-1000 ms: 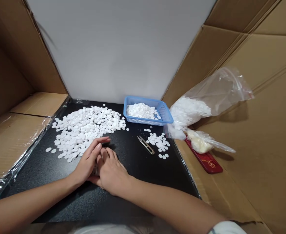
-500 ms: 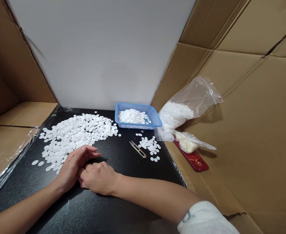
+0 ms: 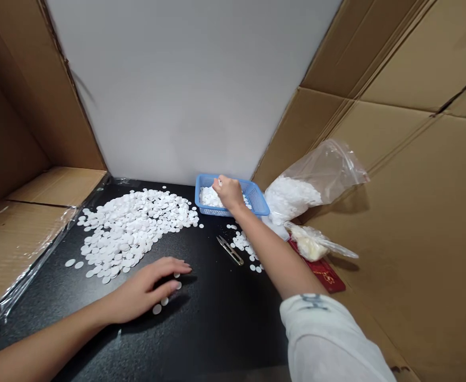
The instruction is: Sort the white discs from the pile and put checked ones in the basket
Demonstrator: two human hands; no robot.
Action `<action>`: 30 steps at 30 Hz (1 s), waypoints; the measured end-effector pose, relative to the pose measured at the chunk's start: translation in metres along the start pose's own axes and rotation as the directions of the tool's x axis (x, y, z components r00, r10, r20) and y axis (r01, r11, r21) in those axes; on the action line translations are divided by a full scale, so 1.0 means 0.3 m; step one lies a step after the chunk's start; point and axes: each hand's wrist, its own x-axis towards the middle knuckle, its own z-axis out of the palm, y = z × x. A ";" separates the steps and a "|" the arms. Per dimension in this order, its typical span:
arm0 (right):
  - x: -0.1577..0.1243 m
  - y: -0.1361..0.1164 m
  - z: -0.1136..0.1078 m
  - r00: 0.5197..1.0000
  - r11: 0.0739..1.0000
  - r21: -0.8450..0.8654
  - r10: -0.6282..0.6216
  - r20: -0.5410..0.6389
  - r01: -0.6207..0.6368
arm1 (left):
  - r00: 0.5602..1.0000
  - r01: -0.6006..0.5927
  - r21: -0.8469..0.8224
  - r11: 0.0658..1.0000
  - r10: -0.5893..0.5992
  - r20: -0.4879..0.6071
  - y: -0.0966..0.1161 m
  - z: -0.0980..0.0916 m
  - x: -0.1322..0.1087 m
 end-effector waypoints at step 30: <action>-0.569 -0.184 0.005 0.747 0.887 0.433 -0.398 0.533 0.164 | 0.986 0.162 0.389 0.907 -0.164 -0.028 0.046 0.064 -0.083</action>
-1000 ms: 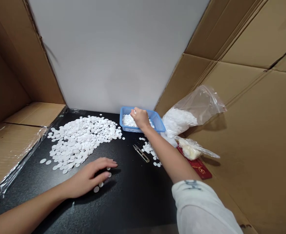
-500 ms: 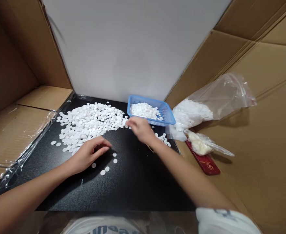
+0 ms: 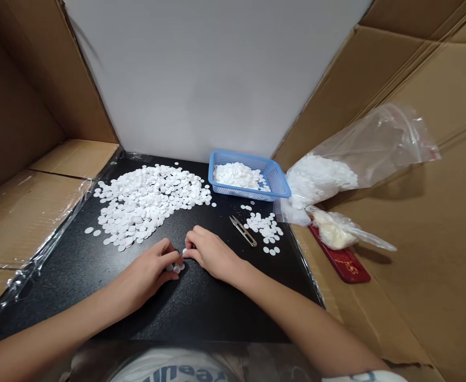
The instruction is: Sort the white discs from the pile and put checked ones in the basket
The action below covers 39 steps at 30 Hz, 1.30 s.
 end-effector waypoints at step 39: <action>0.139 0.255 -0.447 0.662 0.927 -0.068 0.211 -0.719 -0.369 | 0.767 -0.464 -0.387 0.797 0.580 0.275 0.152 0.077 0.009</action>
